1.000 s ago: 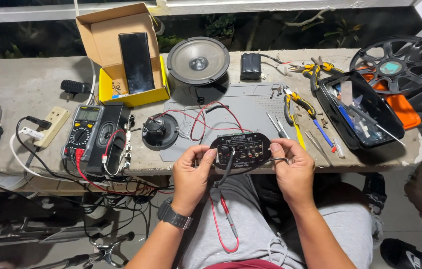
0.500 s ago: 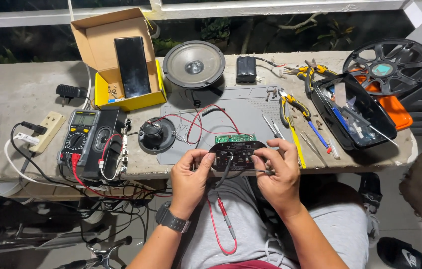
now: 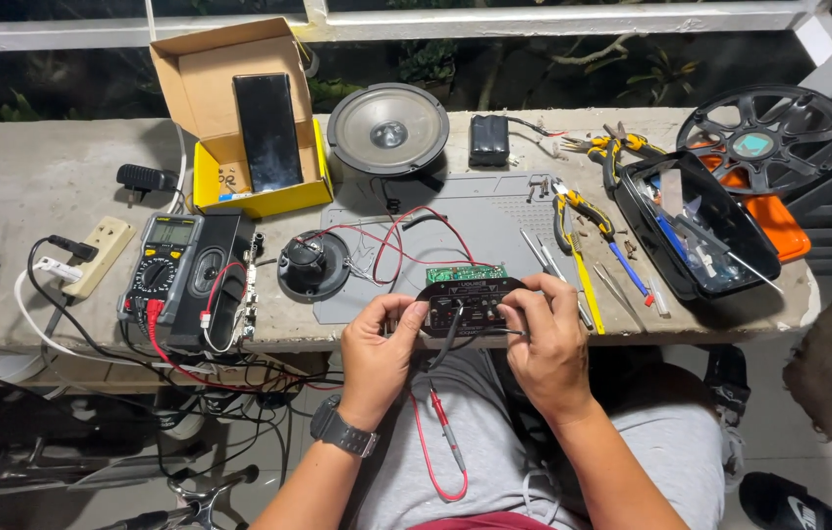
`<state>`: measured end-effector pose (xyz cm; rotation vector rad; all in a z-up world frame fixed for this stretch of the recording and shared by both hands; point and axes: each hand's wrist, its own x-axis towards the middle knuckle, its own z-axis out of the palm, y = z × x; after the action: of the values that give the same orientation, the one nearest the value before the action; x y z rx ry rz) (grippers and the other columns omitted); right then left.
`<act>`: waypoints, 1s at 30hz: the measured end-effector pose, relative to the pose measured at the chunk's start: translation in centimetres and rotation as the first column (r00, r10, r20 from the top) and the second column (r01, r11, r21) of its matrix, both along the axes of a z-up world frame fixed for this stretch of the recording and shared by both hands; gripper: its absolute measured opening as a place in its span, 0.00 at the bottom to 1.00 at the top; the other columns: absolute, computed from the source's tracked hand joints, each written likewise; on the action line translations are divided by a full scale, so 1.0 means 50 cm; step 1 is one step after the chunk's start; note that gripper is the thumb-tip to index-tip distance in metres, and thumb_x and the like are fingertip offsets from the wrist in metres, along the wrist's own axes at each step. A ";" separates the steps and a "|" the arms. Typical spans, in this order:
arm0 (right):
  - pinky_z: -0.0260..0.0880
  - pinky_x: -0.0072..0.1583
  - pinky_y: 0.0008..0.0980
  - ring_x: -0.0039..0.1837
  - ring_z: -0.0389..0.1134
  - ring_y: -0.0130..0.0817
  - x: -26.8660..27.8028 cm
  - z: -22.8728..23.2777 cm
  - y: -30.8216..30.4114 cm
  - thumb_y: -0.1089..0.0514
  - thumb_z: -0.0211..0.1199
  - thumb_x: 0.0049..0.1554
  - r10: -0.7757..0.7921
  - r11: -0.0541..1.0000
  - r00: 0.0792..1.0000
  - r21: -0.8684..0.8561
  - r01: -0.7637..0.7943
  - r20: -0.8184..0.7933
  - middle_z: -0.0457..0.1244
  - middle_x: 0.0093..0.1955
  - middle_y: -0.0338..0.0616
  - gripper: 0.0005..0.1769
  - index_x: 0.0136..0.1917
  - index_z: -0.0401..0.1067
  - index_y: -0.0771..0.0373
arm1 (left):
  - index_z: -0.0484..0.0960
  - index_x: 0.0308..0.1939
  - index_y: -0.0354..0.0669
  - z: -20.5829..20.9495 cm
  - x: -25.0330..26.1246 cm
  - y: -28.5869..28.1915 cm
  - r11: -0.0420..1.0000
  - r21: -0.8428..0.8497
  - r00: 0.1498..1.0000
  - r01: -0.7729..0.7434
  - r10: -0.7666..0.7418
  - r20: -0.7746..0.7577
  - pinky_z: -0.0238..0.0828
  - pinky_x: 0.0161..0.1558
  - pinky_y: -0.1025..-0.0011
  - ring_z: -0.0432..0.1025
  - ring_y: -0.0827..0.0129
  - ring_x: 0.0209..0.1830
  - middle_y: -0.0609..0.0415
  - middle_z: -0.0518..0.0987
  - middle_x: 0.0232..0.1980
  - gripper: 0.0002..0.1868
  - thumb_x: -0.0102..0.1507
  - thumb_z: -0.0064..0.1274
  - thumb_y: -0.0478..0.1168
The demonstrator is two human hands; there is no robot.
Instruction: The person holds a small green circuit board and uses multimeter probes to test various points on the board. They manipulate the board and the probes, occasionally flipping the board over to access different sides while seated.
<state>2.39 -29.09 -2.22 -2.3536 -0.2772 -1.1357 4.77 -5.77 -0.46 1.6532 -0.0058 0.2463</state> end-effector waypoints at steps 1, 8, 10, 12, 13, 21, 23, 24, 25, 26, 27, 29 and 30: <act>0.82 0.56 0.46 0.53 0.80 0.52 0.000 0.005 0.001 0.54 0.71 0.71 0.000 1.000 1.000 -0.001 0.000 0.000 0.67 0.63 0.44 0.03 0.57 0.81 0.53 | 0.97 0.43 0.47 0.000 0.000 0.000 1.000 -0.001 1.000 0.000 0.000 0.000 0.75 0.43 0.72 0.72 0.79 0.34 0.59 0.88 0.27 0.02 0.69 0.74 0.39; 0.82 0.54 0.49 0.51 0.79 0.51 0.000 -0.001 -0.003 0.59 0.71 0.71 0.025 1.000 0.999 0.008 -0.025 -0.033 0.67 0.64 0.44 0.03 0.58 0.81 0.52 | 0.97 0.43 0.47 -0.004 0.000 0.001 1.000 0.001 1.000 -0.004 0.004 0.002 0.76 0.43 0.71 0.73 0.79 0.35 0.59 0.88 0.27 0.02 0.69 0.74 0.38; 0.82 0.54 0.49 0.50 0.79 0.51 0.000 -0.007 -0.007 0.59 0.70 0.71 0.027 1.000 0.999 0.013 -0.026 -0.037 0.67 0.64 0.44 0.03 0.58 0.81 0.52 | 0.97 0.43 0.47 -0.002 0.000 0.001 1.000 -0.003 1.000 -0.003 0.003 0.004 0.76 0.43 0.71 0.73 0.80 0.35 0.59 0.89 0.27 0.02 0.69 0.74 0.38; 0.82 0.55 0.49 0.50 0.79 0.51 0.000 -0.010 -0.011 0.60 0.71 0.69 0.038 0.999 0.998 0.022 -0.036 -0.059 0.66 0.64 0.43 0.06 0.59 0.82 0.50 | 0.97 0.43 0.48 0.001 0.000 0.000 1.000 0.011 1.000 -0.009 0.009 0.000 0.76 0.42 0.72 0.73 0.79 0.35 0.59 0.88 0.27 0.02 0.69 0.74 0.39; 0.82 0.55 0.49 0.50 0.79 0.51 0.000 -0.014 -0.012 0.60 0.71 0.69 0.037 0.999 0.998 0.021 -0.036 -0.055 0.66 0.64 0.43 0.06 0.59 0.82 0.50 | 0.97 0.43 0.48 0.002 -0.001 0.000 1.000 0.010 1.000 -0.009 0.009 0.004 0.76 0.42 0.72 0.73 0.79 0.35 0.59 0.88 0.27 0.02 0.69 0.74 0.39; 0.82 0.57 0.49 0.54 0.80 0.55 -0.006 0.015 -0.008 0.59 0.72 0.70 0.070 0.995 0.990 0.084 -0.061 -0.119 0.67 0.64 0.44 0.05 0.59 0.82 0.50 | 0.97 0.43 0.46 0.000 -0.001 -0.001 1.000 0.021 1.000 -0.019 0.019 -0.004 0.76 0.41 0.71 0.74 0.79 0.35 0.58 0.89 0.27 0.02 0.69 0.74 0.39; 0.82 0.58 0.49 0.54 0.80 0.55 -0.007 0.014 -0.008 0.59 0.72 0.69 0.082 0.991 0.988 0.113 -0.068 -0.131 0.68 0.64 0.44 0.06 0.58 0.83 0.50 | 0.97 0.43 0.47 -0.004 0.000 -0.001 1.000 0.017 1.000 -0.019 0.019 -0.001 0.76 0.41 0.72 0.73 0.79 0.34 0.59 0.88 0.27 0.02 0.69 0.75 0.39; 0.82 0.59 0.48 0.55 0.81 0.55 -0.007 0.013 -0.008 0.60 0.73 0.69 0.096 0.987 0.985 0.142 -0.076 -0.140 0.68 0.63 0.44 0.06 0.58 0.84 0.50 | 0.97 0.43 0.48 -0.005 0.001 -0.001 1.000 0.014 1.000 -0.022 0.022 0.004 0.76 0.41 0.73 0.72 0.80 0.34 0.60 0.88 0.26 0.02 0.69 0.75 0.39; 0.82 0.59 0.48 0.55 0.81 0.55 -0.010 0.022 -0.008 0.60 0.73 0.69 0.095 0.987 0.986 0.141 -0.076 -0.139 0.68 0.63 0.44 0.06 0.58 0.84 0.50 | 0.97 0.43 0.48 -0.007 0.003 -0.001 1.000 0.013 1.000 -0.021 0.021 0.005 0.76 0.41 0.73 0.72 0.80 0.34 0.60 0.88 0.26 0.02 0.69 0.75 0.39; 0.82 0.59 0.48 0.55 0.81 0.56 -0.016 0.030 -0.006 0.60 0.73 0.69 0.097 0.985 0.985 0.159 -0.074 -0.145 0.69 0.63 0.44 0.07 0.59 0.85 0.49 | 0.97 0.43 0.47 -0.010 0.002 -0.001 1.000 0.014 1.000 -0.022 0.021 0.011 0.75 0.41 0.72 0.72 0.79 0.34 0.59 0.88 0.26 0.02 0.69 0.75 0.39; 0.82 0.58 0.48 0.54 0.80 0.57 -0.021 0.037 -0.005 0.60 0.72 0.69 0.099 0.982 0.983 0.177 -0.072 -0.152 0.70 0.63 0.45 0.08 0.59 0.85 0.49 | 0.97 0.42 0.46 -0.013 0.002 0.000 1.000 0.015 1.000 -0.022 0.022 0.017 0.75 0.41 0.72 0.72 0.79 0.33 0.59 0.88 0.26 0.02 0.68 0.75 0.39; 0.82 0.58 0.47 0.54 0.80 0.54 -0.021 0.027 -0.016 0.60 0.74 0.68 0.066 0.987 0.990 0.153 -0.047 -0.124 0.69 0.64 0.44 0.09 0.60 0.86 0.48 | 0.97 0.42 0.46 -0.016 0.008 0.002 0.999 0.029 0.999 -0.025 0.024 0.028 0.75 0.40 0.71 0.73 0.77 0.33 0.58 0.87 0.26 0.03 0.68 0.75 0.39; 0.82 0.57 0.45 0.54 0.79 0.52 -0.029 0.017 -0.020 0.61 0.75 0.67 0.035 0.991 0.994 0.130 -0.022 -0.102 0.69 0.64 0.43 0.11 0.60 0.86 0.47 | 0.97 0.42 0.46 -0.022 0.002 0.004 0.999 0.045 0.999 -0.028 0.026 0.033 0.75 0.40 0.69 0.73 0.76 0.32 0.57 0.87 0.26 0.03 0.67 0.76 0.40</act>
<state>0.94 -30.09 -1.36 -2.2784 -0.1938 -0.9834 4.89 -5.57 -1.57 1.6954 -0.0137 0.2955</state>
